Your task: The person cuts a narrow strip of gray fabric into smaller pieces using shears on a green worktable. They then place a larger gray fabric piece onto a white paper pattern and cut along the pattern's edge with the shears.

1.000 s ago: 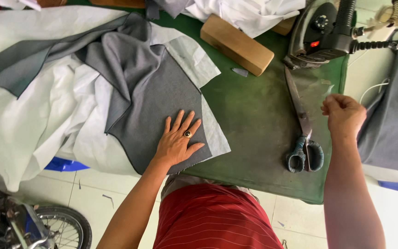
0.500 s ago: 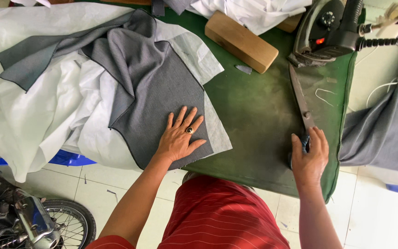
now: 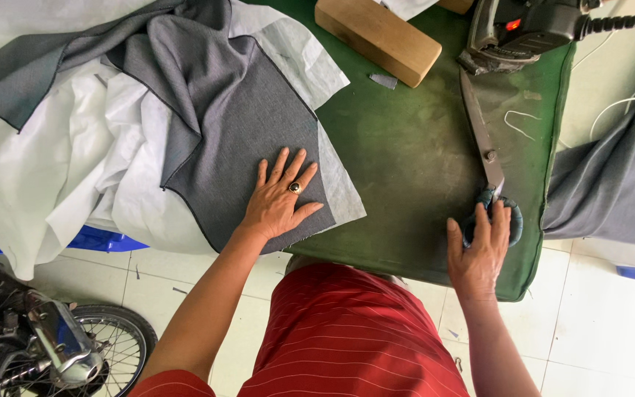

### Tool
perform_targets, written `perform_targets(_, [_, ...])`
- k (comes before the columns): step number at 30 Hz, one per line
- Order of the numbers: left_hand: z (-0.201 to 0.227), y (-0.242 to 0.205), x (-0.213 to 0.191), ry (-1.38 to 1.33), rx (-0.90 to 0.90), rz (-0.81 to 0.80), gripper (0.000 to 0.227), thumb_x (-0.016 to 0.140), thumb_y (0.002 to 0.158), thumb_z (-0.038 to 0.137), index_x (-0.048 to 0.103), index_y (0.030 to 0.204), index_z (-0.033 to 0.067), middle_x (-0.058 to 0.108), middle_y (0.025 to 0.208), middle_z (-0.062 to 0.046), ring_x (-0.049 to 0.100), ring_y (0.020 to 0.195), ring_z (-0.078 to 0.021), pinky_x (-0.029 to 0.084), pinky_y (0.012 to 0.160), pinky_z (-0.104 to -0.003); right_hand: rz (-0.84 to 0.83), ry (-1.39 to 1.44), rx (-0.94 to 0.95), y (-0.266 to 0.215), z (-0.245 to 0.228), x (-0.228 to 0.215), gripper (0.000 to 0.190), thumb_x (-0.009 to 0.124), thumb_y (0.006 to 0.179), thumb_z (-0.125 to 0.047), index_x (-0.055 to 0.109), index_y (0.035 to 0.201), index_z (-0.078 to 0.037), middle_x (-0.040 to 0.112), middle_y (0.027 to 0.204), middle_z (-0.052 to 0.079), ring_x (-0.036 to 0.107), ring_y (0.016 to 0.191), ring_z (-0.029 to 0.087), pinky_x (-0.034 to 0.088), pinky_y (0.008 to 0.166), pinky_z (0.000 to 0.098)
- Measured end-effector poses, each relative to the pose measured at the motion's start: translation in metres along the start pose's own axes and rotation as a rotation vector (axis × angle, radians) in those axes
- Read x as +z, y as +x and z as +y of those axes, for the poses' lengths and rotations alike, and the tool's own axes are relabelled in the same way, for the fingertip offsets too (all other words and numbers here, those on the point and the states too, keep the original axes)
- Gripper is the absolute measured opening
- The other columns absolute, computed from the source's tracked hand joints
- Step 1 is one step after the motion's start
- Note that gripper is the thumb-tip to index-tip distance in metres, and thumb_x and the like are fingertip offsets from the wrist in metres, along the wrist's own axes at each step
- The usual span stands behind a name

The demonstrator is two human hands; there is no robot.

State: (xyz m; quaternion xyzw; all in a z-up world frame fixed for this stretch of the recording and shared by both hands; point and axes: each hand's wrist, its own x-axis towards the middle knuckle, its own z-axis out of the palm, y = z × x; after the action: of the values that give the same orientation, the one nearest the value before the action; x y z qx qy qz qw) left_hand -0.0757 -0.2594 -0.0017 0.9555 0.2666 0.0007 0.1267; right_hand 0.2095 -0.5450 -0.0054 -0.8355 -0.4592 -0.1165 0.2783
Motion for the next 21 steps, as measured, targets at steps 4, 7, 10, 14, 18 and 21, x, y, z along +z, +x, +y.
perform_targets(4, [-0.002, 0.002, -0.004, -0.066, -0.005, 0.070, 0.075, 0.051, 0.097, 0.069, 0.051, 0.153, 0.0189, 0.030, 0.169, -0.012, 0.024, 0.155, -0.0426, 0.023, 0.116, -0.072, -0.041, 0.009, 0.047, 0.010, -0.004, -0.010, 0.061, 0.079, 0.097, -0.030, 0.061, 0.140, 0.009, 0.050, 0.148, 0.037, 0.045, 0.139, 0.056, 0.037, 0.114, 0.0609])
perform_targets(7, [-0.010, -0.004, 0.012, -0.061, 0.032, 0.252, 0.055, 0.060, 0.100, 0.051, 0.062, 0.141, 0.0151, 0.042, 0.161, -0.015, 0.036, 0.150, -0.0421, 0.033, 0.112, -0.068, -0.062, -0.018, 0.083, 0.004, 0.010, -0.009, 0.061, 0.078, 0.098, -0.031, 0.061, 0.141, 0.008, 0.050, 0.150, 0.035, 0.047, 0.140, 0.053, 0.039, 0.114, 0.0594])
perform_targets(10, [0.005, -0.014, 0.007, -0.174, 0.026, 0.206, 0.039, 0.066, 0.097, 0.036, 0.069, 0.130, 0.0145, 0.045, 0.160, -0.015, 0.034, 0.151, -0.0438, 0.030, 0.113, -0.070, -0.068, -0.032, 0.046, -0.006, 0.022, -0.007, 0.053, 0.076, 0.100, -0.025, 0.063, 0.140, 0.008, 0.053, 0.147, 0.033, 0.052, 0.137, 0.050, 0.043, 0.112, 0.0574])
perform_targets(14, [0.012, -0.022, 0.015, -0.205, 0.069, 0.198, 0.033, 0.064, 0.097, 0.034, 0.071, 0.125, 0.0168, 0.046, 0.160, -0.012, 0.033, 0.152, -0.0401, 0.028, 0.115, -0.068, -0.101, -0.052, 0.041, -0.008, 0.026, -0.011, 0.051, 0.075, 0.096, -0.016, 0.064, 0.142, 0.004, 0.058, 0.145, 0.027, 0.057, 0.134, 0.044, 0.046, 0.112, 0.0499])
perform_targets(18, [0.005, -0.021, 0.000, -0.177, 0.204, 0.266, 0.036, 0.066, 0.096, 0.031, 0.067, 0.127, 0.0145, 0.049, 0.157, -0.014, 0.041, 0.149, -0.0406, 0.033, 0.112, -0.068, -0.400, -0.101, 0.342, 0.032, 0.003, -0.027, 0.083, 0.064, 0.078, -0.005, 0.039, 0.157, 0.002, 0.050, 0.134, 0.029, 0.051, 0.124, 0.051, 0.043, 0.104, 0.0595])
perform_targets(21, [-0.005, -0.018, -0.008, -0.176, 0.237, 0.247, 0.035, 0.064, 0.099, 0.028, 0.068, 0.128, 0.0089, 0.048, 0.156, -0.018, 0.041, 0.148, -0.0436, 0.036, 0.109, -0.071, -0.591, -0.223, 0.501, 0.055, -0.002, -0.025, 0.086, 0.058, 0.078, -0.010, 0.031, 0.159, -0.001, 0.049, 0.131, 0.030, 0.047, 0.121, 0.050, 0.043, 0.099, 0.0599])
